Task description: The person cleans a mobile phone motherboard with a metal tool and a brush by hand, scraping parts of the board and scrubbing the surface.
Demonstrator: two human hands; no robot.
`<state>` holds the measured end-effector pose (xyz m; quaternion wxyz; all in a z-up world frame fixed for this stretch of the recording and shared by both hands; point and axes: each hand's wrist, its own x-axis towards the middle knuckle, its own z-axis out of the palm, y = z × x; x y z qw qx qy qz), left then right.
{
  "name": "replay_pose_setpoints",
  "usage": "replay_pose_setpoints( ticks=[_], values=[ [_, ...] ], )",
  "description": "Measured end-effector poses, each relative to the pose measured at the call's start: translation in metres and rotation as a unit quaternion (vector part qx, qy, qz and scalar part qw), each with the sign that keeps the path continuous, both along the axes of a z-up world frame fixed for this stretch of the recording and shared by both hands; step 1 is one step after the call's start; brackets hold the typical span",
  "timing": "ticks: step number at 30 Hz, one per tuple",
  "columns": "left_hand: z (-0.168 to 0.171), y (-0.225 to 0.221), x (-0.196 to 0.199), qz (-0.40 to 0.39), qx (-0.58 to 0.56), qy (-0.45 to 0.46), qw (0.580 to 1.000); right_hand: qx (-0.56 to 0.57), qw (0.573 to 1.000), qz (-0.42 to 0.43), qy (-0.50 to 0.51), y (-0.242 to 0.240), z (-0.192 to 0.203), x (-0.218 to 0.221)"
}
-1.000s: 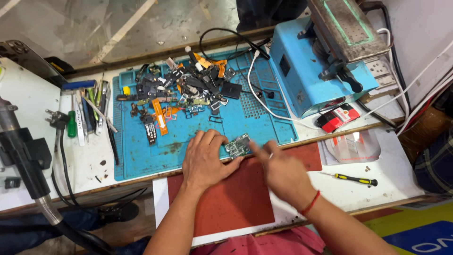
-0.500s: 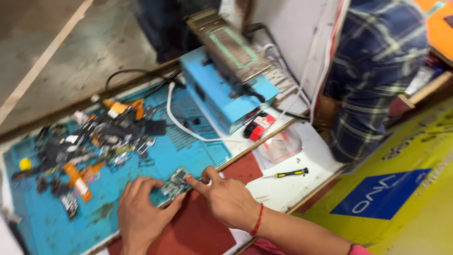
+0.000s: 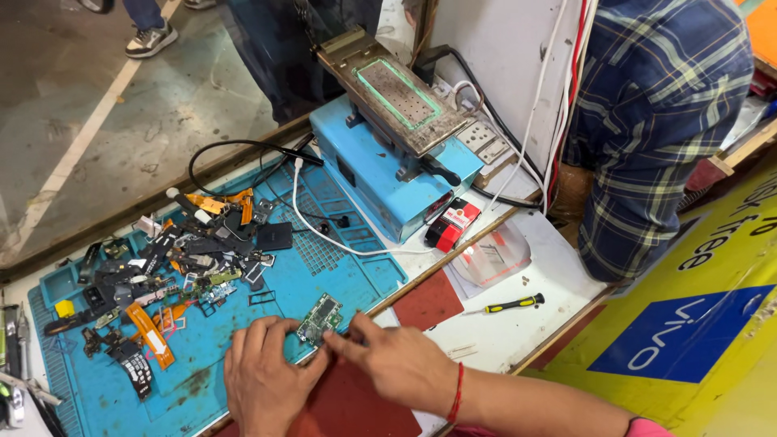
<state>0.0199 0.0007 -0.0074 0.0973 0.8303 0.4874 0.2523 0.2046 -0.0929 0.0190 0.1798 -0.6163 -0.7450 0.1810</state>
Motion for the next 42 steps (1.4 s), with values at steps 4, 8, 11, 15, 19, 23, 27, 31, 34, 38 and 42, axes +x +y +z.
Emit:
replay_pose_setpoints(
  ticks=[4,8,11,15,19,23,27,31,34,38,42],
  values=[
    [-0.003,-0.005,0.001,0.001,0.012,-0.011,1.000,-0.014,0.999,-0.026,-0.011,0.004,0.000,0.004],
    [-0.006,-0.016,-0.011,-0.061,0.057,-0.035,0.996,-0.004,1.000,0.013,-0.026,-0.003,0.001,-0.004],
    [-0.016,-0.028,-0.012,-0.063,0.113,-0.057,0.990,0.019,0.998,-0.024,-0.063,0.005,-0.002,0.005],
    [-0.020,-0.028,-0.011,-0.032,0.131,-0.099,0.986,0.026,0.998,-0.009,-0.057,0.001,0.000,0.001],
    [-0.017,-0.028,-0.010,-0.017,0.127,-0.104,0.986,-0.005,0.993,-0.068,-0.101,0.009,-0.003,0.005],
    [-0.017,-0.026,-0.010,-0.020,0.126,-0.107,0.986,-0.004,0.999,-0.010,-0.047,-0.007,-0.006,0.000],
    [-0.019,-0.028,-0.011,-0.018,0.112,-0.105,0.988,-0.018,0.998,-0.044,-0.036,0.015,-0.009,0.003],
    [-0.016,-0.025,-0.009,-0.028,0.117,-0.114,0.986,-0.059,0.998,-0.016,-0.026,0.001,-0.002,-0.006],
    [-0.017,-0.024,-0.010,-0.022,0.121,-0.119,0.985,-0.016,0.999,-0.040,0.012,-0.002,0.000,-0.004],
    [-0.017,-0.026,-0.011,-0.025,0.092,-0.108,0.990,-0.075,0.996,-0.049,-0.029,0.007,-0.010,-0.008],
    [-0.016,-0.024,-0.012,-0.024,0.106,-0.110,0.988,-0.004,0.998,-0.047,-0.037,0.008,-0.009,-0.003]
  ],
)
